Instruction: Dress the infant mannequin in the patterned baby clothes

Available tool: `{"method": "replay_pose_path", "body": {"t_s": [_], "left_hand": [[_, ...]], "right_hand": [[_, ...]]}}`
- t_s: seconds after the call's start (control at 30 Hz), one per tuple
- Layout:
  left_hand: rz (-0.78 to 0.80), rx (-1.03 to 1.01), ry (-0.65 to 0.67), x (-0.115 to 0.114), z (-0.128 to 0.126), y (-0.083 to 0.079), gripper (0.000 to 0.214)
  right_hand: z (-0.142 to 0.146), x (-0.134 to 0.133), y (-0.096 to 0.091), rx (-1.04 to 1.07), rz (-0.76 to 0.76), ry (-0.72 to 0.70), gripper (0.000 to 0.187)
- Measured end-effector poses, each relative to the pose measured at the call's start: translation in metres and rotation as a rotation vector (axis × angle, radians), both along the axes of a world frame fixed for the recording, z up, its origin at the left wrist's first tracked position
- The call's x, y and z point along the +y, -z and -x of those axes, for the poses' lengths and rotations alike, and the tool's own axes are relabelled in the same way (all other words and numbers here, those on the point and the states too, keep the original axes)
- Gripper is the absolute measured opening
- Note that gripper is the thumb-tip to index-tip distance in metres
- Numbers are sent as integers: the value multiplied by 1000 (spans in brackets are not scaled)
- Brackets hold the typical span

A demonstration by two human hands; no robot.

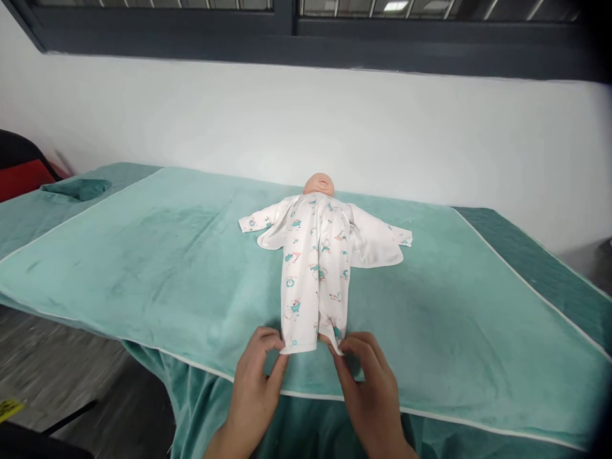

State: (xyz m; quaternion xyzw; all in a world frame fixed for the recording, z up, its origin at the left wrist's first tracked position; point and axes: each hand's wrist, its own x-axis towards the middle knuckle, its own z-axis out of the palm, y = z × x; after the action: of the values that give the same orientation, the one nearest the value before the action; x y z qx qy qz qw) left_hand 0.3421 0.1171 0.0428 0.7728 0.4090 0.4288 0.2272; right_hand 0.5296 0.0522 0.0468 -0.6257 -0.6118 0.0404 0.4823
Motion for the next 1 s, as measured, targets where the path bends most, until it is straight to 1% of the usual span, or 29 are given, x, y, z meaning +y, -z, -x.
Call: {"method": "replay_pose_path", "body": {"t_s": [0.1,0.17,0.27,0.33,0.4,0.53,0.63,0.77,0.83,0.87,0.93,0.97,1.0], "left_hand": [[-26,-13,2,2,2,-1,10],[-49,-19,-1,2,4,-3,11],[-71,-24,-7,2,6,-3,15],[-73,-22,2,2,5,0,19],[-67,-21,17,2,3,4,22],[-13,-23,8,1,1,9,21],[37,-22,4,-1,2,10,23],[63,-63,53,-4,8,7,24],[80,-91,50,3,12,5,21],[84,-93,22,10,13,4,20],[55,-47,-58,32,12,1,17],[19,4,-95,47,10,-1,17],[-26,75,-105,64,5,-2,19]], "right_hand": [[-2,-5,-16,-50,-104,15,15],[-6,-9,-26,-45,-162,30,16],[-10,-13,-32,-34,-178,41,17],[-10,-13,-27,-63,-139,32,15],[-10,-13,-16,-87,-78,11,13],[-10,-13,3,-47,4,7,11],[-12,-17,8,-7,12,20,10],[-22,-19,6,43,24,3,5],[-34,-13,6,34,41,24,3],[-42,-6,7,9,43,47,5],[-59,16,7,-82,42,88,15],[-68,31,7,-142,42,97,22],[-76,47,6,-202,56,91,29]]}}
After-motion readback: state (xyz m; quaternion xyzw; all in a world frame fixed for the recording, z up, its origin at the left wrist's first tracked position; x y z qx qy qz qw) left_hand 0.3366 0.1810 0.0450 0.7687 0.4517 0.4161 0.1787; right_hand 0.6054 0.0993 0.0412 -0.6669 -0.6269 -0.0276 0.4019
